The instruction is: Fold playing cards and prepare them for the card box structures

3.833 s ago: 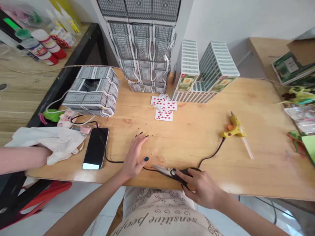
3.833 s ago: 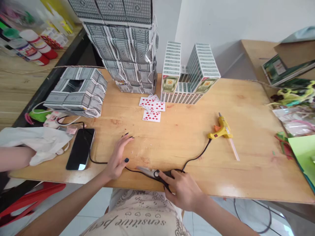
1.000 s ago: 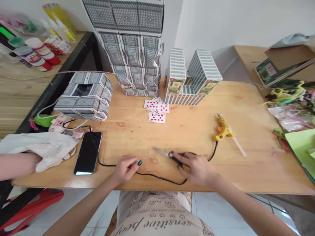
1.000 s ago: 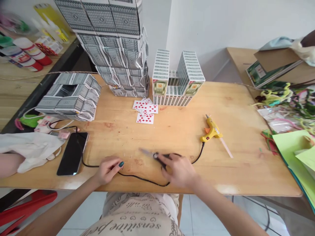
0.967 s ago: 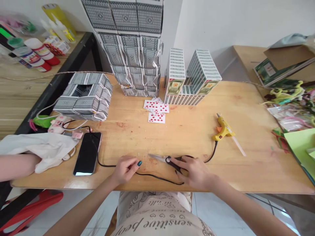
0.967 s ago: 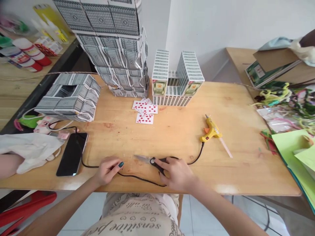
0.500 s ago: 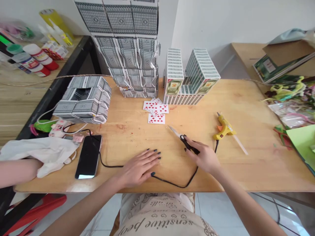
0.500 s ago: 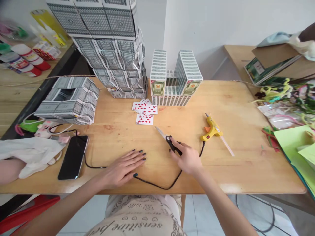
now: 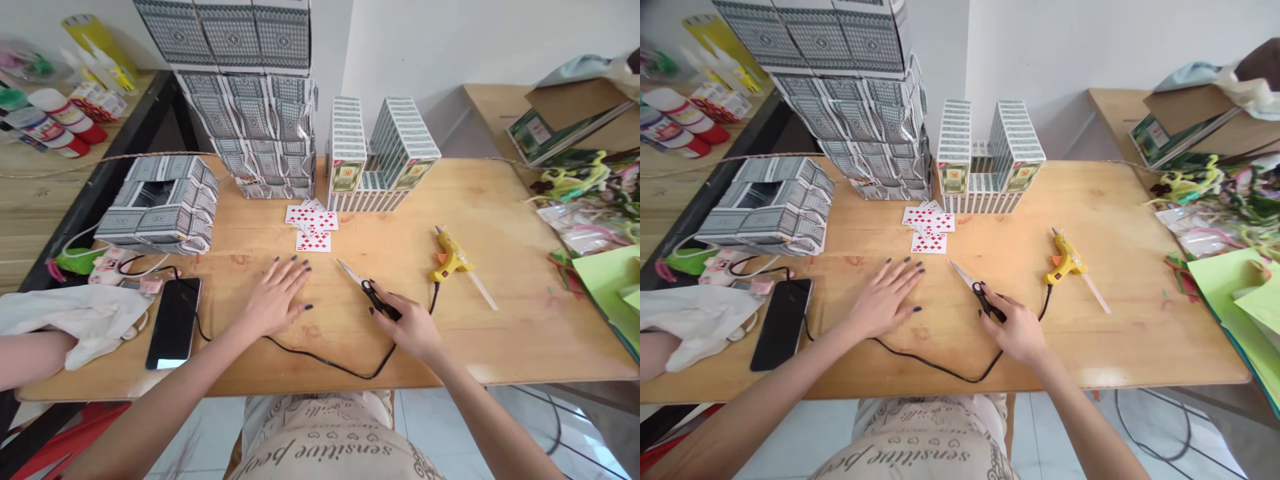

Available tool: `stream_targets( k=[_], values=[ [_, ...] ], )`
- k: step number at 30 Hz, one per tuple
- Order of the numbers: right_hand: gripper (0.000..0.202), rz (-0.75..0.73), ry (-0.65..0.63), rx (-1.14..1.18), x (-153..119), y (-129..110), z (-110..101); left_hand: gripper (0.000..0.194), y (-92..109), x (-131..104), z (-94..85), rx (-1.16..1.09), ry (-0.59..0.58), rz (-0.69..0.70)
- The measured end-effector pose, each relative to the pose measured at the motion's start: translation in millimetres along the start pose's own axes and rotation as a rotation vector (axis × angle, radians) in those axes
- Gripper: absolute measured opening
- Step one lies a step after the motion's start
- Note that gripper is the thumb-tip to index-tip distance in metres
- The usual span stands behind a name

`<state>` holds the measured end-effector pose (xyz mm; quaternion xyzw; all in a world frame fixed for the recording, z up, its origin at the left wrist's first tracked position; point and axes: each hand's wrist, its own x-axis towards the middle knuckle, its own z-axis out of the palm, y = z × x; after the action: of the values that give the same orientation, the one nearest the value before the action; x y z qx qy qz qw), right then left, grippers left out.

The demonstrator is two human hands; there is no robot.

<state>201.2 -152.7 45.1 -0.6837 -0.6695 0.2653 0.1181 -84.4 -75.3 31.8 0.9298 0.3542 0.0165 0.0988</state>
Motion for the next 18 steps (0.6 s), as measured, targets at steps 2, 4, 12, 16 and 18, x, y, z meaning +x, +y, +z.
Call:
stream_targets(
  k=[2, 4, 12, 16, 18],
  values=[
    [0.048, -0.006, 0.014, -0.007, -1, -1, 0, 0.068, 3, 2, 0.5, 0.002, 0.009, 0.017],
    [0.049, -0.01, 0.025, -0.003, -3, 0, 0, 0.067, 4, 2, 0.9, -0.015, -0.051, 0.173],
    [0.049, 0.016, 0.062, 0.031, -8, 4, 1, 0.065, 9, 3, -0.9, 0.0, 0.058, 0.011],
    [0.049, 0.026, 0.1, 0.047, -7, 5, -2, 0.05, 15, 3, 1.3, -0.093, -0.115, 0.474],
    [0.05, 0.02, 0.109, 0.052, -8, 6, -3, 0.054, 12, 8, 1.5, -0.051, -0.079, 0.282]
  ],
)
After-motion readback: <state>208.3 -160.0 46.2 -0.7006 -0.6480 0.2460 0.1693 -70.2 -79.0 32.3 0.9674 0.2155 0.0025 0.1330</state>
